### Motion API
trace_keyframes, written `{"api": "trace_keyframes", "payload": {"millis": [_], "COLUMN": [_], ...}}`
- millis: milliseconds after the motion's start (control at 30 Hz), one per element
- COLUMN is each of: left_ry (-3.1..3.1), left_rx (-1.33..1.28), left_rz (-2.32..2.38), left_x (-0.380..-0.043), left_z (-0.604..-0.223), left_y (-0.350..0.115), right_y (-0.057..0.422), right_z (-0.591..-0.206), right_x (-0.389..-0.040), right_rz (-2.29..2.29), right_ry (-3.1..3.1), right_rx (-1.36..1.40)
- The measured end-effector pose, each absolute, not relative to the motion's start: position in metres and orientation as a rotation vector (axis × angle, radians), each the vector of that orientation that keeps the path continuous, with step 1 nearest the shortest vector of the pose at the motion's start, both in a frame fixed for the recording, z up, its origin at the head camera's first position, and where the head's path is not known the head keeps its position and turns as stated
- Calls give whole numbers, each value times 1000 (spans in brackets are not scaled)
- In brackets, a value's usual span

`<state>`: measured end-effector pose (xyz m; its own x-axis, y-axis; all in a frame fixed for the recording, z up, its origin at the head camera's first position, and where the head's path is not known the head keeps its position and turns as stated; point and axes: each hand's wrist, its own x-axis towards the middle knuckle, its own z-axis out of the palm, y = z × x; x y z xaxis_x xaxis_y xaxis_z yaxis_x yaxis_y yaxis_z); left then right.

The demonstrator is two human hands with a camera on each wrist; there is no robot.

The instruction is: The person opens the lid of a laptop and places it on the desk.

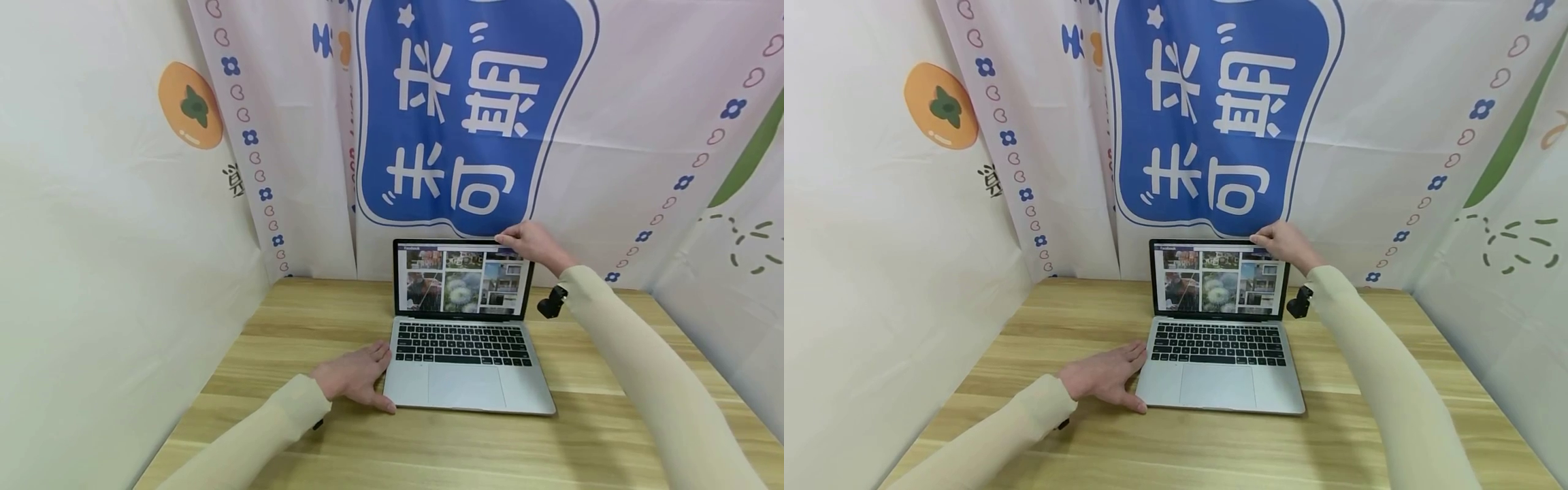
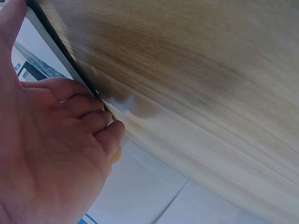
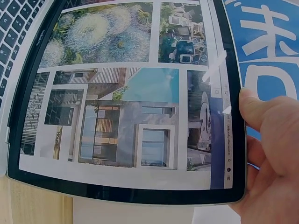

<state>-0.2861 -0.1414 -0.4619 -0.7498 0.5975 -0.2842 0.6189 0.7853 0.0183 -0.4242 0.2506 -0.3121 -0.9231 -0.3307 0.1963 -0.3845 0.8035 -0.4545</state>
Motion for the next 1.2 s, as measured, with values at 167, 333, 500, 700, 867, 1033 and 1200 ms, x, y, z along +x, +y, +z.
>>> {"api": "trace_keyframes", "payload": {"millis": [167, 333, 500, 700, 867, 1033, 1200], "left_ry": [2702, 2704, 2703, 2695, 2699, 2694, 2692], "left_rx": [953, 949, 943, 935, 930, 905, 903], "left_rz": [-118, -124, -131, -118, -116, -115, -113], "left_x": [-287, -287, -287, -289, -287, -289, -288], "left_z": [-463, -462, -462, -462, -465, -466, -463], "left_y": [-143, -141, -140, -139, -140, -140, -140], "right_y": [250, 251, 252, 252, 250, 249, 251], "right_z": [-314, -318, -319, -322, -323, -324, -326], "right_x": [-429, -432, -435, -441, -444, -447, -449], "right_rz": [789, 842, 859, 888, 887, 902, 902], "right_ry": [-2887, -2853, -2850, -2857, -2846, -2852, -2852], "right_rx": [548, 534, 526, 485, 475, 459, 442]}}
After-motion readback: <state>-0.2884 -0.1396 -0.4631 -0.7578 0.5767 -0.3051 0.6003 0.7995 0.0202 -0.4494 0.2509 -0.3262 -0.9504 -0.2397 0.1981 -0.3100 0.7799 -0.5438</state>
